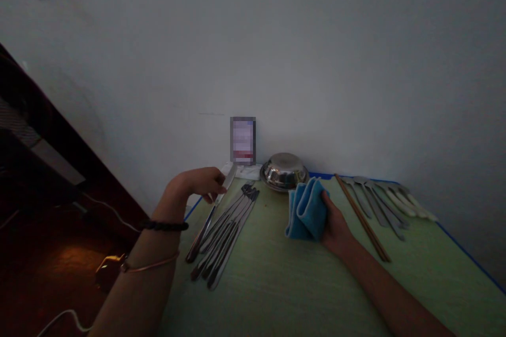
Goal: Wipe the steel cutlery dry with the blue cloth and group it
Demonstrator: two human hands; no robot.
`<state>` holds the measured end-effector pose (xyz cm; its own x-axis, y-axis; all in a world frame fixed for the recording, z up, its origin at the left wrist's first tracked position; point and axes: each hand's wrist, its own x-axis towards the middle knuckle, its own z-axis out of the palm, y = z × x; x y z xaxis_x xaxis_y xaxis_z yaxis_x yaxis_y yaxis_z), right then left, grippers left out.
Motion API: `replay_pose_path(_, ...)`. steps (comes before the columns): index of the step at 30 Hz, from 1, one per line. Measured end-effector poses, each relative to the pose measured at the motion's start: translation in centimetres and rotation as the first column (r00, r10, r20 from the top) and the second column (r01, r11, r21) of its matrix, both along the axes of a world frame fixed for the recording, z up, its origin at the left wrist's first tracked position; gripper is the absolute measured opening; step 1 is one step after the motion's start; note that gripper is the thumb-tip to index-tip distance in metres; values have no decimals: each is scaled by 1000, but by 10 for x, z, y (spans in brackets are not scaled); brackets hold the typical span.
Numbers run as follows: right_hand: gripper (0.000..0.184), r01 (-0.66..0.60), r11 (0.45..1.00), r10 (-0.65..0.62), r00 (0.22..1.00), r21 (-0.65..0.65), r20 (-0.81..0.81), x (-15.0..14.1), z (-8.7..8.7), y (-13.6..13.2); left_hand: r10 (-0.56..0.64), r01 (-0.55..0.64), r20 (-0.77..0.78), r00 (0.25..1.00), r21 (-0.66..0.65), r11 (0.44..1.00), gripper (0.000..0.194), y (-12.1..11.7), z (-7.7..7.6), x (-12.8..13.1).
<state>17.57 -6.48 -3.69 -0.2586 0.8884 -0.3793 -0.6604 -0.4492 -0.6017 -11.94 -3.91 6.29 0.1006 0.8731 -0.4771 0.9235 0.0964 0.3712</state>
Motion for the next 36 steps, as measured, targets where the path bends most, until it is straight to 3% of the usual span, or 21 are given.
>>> replay_pose_path(4, 38, 44, 995, -31, 990, 94, -135, 5, 21, 2, -76, 40, 124, 989, 272, 962, 20, -21, 30, 25)
replay_pose_path(5, 37, 77, 989, -54, 983, 129, -173, 6, 31, 3, -97, 29, 186, 978, 337, 941, 24, -26, 35, 35)
replay_pose_path(6, 36, 109, 979, -72, 975, 170, -211, 7, 42, 4, -112, -46, 361, 926, 402, 915, 26, -29, 38, 45)
replay_pose_path(9, 36, 194, 934, -100, 949, 302, -300, 10, 79, 10, -136, -219, 632, 763, 451, 865, 25, -29, 38, 80)
replay_pose_path(11, 38, 258, 900, -132, 930, 352, -344, 12, 99, 15, -123, -304, 640, 758, 515, 802, 28, -22, 34, 102)
replay_pose_path(14, 40, 373, 863, -226, 888, 340, -401, 16, 112, 22, -159, -294, 635, 756, 546, 784, 30, -10, 30, 129)
replay_pose_path(19, 42, 337, 902, -248, 916, 269, -316, 18, 105, 21, -210, -278, 696, 687, 518, 809, 37, -8, 29, 155)
replay_pose_path(22, 44, 313, 905, -212, 919, 289, -333, 16, 106, 14, -268, -208, 794, 546, 438, 875, 29, -14, 30, 158)
replay_pose_path(25, 43, 336, 887, -196, 895, 316, -400, 16, 112, 9, -253, -159, 870, 423, 346, 925, 19, -18, 31, 156)
replay_pose_path(27, 43, 355, 885, -214, 884, 301, -415, 16, 113, 7, -223, -154, 862, 455, 322, 934, 20, -19, 31, 154)
replay_pose_path(30, 43, 374, 887, -248, 881, 272, -404, 19, 111, 9, -180, -204, 753, 632, 386, 900, 24, -19, 33, 154)
replay_pose_path(32, 41, 392, 882, -266, 873, 263, -410, 21, 109, 11, -159, -233, 690, 706, 438, 868, 29, -18, 35, 155)
replay_pose_path(34, 41, 416, 876, -291, 861, 246, -418, 21, 109, 12, -169, -217, 681, 712, 443, 870, 29, -17, 35, 156)
replay_pose_path(36, 43, 418, 867, -288, 865, 271, -412, 19, 110, 11, -228, -123, 673, 704, 432, 893, 26, -18, 34, 158)
